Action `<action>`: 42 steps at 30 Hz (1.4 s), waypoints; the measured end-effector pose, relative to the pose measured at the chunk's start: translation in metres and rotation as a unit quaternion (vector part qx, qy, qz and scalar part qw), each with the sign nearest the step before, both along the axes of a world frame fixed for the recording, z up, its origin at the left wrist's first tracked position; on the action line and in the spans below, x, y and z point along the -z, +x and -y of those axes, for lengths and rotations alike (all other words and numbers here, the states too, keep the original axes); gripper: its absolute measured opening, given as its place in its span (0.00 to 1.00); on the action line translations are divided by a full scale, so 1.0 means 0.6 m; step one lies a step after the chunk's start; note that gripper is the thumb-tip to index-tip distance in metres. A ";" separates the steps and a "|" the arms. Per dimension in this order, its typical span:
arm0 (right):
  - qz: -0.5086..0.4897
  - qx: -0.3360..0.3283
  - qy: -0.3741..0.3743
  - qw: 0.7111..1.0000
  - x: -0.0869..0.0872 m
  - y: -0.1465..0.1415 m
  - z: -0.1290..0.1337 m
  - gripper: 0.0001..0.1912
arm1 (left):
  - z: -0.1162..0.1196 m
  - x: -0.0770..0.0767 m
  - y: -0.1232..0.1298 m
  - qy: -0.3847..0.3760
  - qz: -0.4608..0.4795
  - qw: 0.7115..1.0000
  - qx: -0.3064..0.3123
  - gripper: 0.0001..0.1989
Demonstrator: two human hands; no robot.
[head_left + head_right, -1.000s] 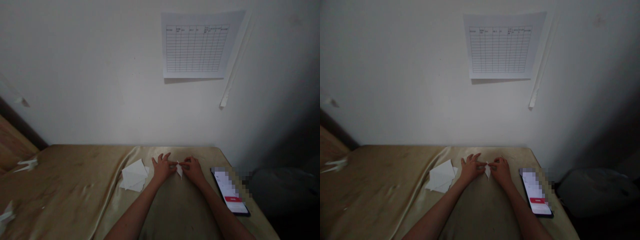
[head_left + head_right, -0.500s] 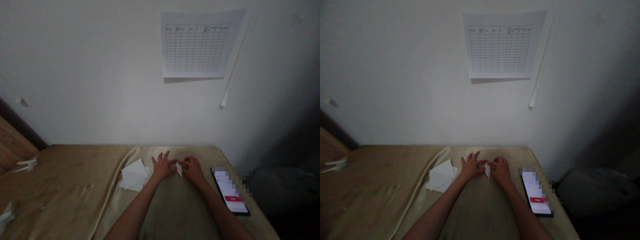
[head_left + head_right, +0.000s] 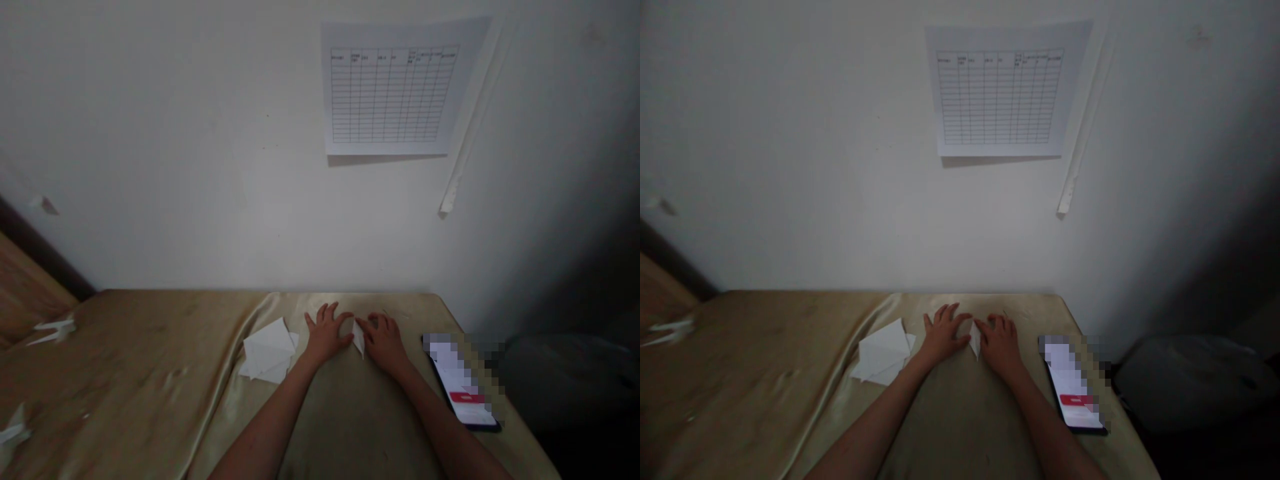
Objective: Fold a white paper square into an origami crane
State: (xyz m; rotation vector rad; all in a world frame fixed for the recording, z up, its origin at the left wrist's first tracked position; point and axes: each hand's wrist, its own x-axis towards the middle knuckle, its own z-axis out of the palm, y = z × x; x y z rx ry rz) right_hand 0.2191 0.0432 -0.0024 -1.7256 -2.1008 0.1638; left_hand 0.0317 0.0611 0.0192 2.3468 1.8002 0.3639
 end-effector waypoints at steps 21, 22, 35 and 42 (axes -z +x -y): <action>-0.069 -0.035 -0.021 0.997 0.003 0.024 -0.017 0.13 | 0.003 -0.010 0.008 0.025 0.008 0.999 0.025 0.10; -0.066 -0.036 -0.024 0.997 0.002 0.025 -0.017 0.14 | 0.003 -0.011 0.008 0.024 0.006 0.999 0.026 0.11; -0.065 -0.059 -0.043 0.995 -0.017 0.027 -0.011 0.16 | 0.005 -0.015 0.003 -0.013 -0.005 0.999 0.047 0.20; -0.061 -0.056 -0.044 0.996 -0.016 0.026 -0.010 0.17 | 0.007 -0.023 0.005 -0.034 -0.009 0.998 0.055 0.26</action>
